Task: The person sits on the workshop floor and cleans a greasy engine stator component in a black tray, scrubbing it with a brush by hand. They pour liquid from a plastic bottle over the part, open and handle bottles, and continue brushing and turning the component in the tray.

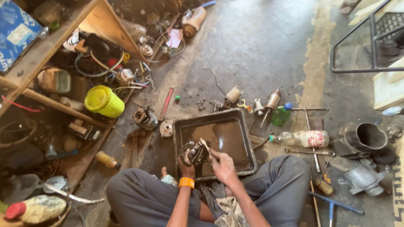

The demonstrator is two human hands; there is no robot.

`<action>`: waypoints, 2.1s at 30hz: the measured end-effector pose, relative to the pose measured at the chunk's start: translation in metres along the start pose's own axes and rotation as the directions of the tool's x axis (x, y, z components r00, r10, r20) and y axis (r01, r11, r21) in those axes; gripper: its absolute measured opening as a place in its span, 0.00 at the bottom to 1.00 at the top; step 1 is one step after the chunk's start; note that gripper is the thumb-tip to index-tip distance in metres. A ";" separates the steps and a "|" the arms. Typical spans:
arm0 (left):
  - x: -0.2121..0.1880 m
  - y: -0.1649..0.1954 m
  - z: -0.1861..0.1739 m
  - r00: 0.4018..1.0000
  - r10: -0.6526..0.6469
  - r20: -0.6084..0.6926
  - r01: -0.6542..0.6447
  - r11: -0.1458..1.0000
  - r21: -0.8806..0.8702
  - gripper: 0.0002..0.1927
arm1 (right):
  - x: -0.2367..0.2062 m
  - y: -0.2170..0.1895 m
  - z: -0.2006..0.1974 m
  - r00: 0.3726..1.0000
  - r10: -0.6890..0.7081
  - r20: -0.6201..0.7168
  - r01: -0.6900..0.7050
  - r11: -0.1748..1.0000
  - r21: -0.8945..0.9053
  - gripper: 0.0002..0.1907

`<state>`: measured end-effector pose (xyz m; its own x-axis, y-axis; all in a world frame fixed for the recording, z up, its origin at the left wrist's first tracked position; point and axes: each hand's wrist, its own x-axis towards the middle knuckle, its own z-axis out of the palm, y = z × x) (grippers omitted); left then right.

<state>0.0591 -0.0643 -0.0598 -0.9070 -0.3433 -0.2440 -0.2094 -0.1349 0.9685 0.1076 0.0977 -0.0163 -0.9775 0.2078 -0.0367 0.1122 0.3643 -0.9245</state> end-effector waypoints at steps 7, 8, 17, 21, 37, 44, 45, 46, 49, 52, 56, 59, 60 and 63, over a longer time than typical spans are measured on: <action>0.006 0.001 -0.002 0.993 0.116 0.031 -0.115 0.993 -0.025 0.16 | 0.011 0.020 -0.006 0.997 -0.003 -0.074 -0.011 0.982 -0.186 0.17; 0.006 0.001 -0.002 0.999 -0.022 0.045 0.026 0.994 -0.104 0.16 | 0.010 0.023 -0.008 0.996 0.067 -0.053 -0.074 0.988 -0.135 0.17; 0.007 0.009 0.012 0.979 -0.179 0.095 0.200 0.928 -0.315 0.17 | 0.008 0.015 -0.029 0.937 0.337 0.096 -0.328 0.940 -0.096 0.19; 0.013 0.013 0.014 0.937 -0.318 0.145 0.350 0.858 -0.376 0.28 | 0.015 0.020 -0.050 0.945 0.288 0.152 -0.222 0.911 -0.346 0.18; 0.002 -0.012 0.038 0.877 -0.473 0.084 0.452 0.752 -0.480 0.27 | 0.012 0.016 -0.035 0.981 -0.033 0.192 0.132 0.840 -0.526 0.23; -0.003 -0.017 0.050 0.905 -0.412 0.111 0.388 0.687 -0.615 0.21 | -0.008 0.017 -0.030 0.987 -0.032 0.160 0.106 0.872 -0.477 0.17; -0.003 -0.017 0.051 0.916 -0.394 0.073 0.363 0.741 -0.565 0.20 | -0.010 0.014 -0.033 0.983 -0.002 0.185 0.095 0.863 -0.497 0.17; -0.004 -0.017 0.054 0.926 -0.376 0.041 0.342 0.785 -0.516 0.18 | -0.012 0.012 -0.038 0.983 -0.004 0.182 0.102 0.838 -0.537 0.17; -0.008 -0.019 0.056 0.933 -0.356 0.048 0.345 0.855 -0.386 0.23 | 0.000 0.005 -0.038 0.980 -0.073 0.187 0.171 0.788 -0.591 0.16; -0.011 -0.017 0.056 0.936 -0.345 0.061 0.339 0.844 -0.415 0.24 | 0.009 -0.004 -0.035 0.954 -0.117 0.276 0.276 0.698 -0.660 0.18; -0.012 -0.010 0.059 0.929 -0.355 0.106 0.366 0.833 -0.415 0.30 | 0.005 -0.014 -0.039 0.927 0.059 0.369 0.287 0.520 -0.804 0.27; -0.014 -0.006 0.066 0.941 -0.312 0.130 0.338 0.851 -0.401 0.29 | 0.008 -0.012 -0.043 0.929 0.004 0.371 0.337 0.410 -0.847 0.18; -0.015 -0.005 0.068 0.938 -0.316 0.139 0.345 0.843 -0.412 0.28 | 0.011 -0.009 -0.044 0.928 -0.026 0.371 0.356 0.355 -0.865 0.13; -0.015 -0.005 0.071 0.936 -0.311 0.164 0.352 0.820 -0.451 0.27 | 0.017 0.004 -0.051 0.861 -0.215 0.462 0.509 0.333 -0.794 0.14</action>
<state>0.0478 0.0079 -0.0577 -0.8436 -0.1269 -0.5217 -0.3261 -0.6508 0.6857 0.1008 0.1486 -0.0015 -0.9479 -0.3184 -0.0081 -0.3181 0.9477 -0.0254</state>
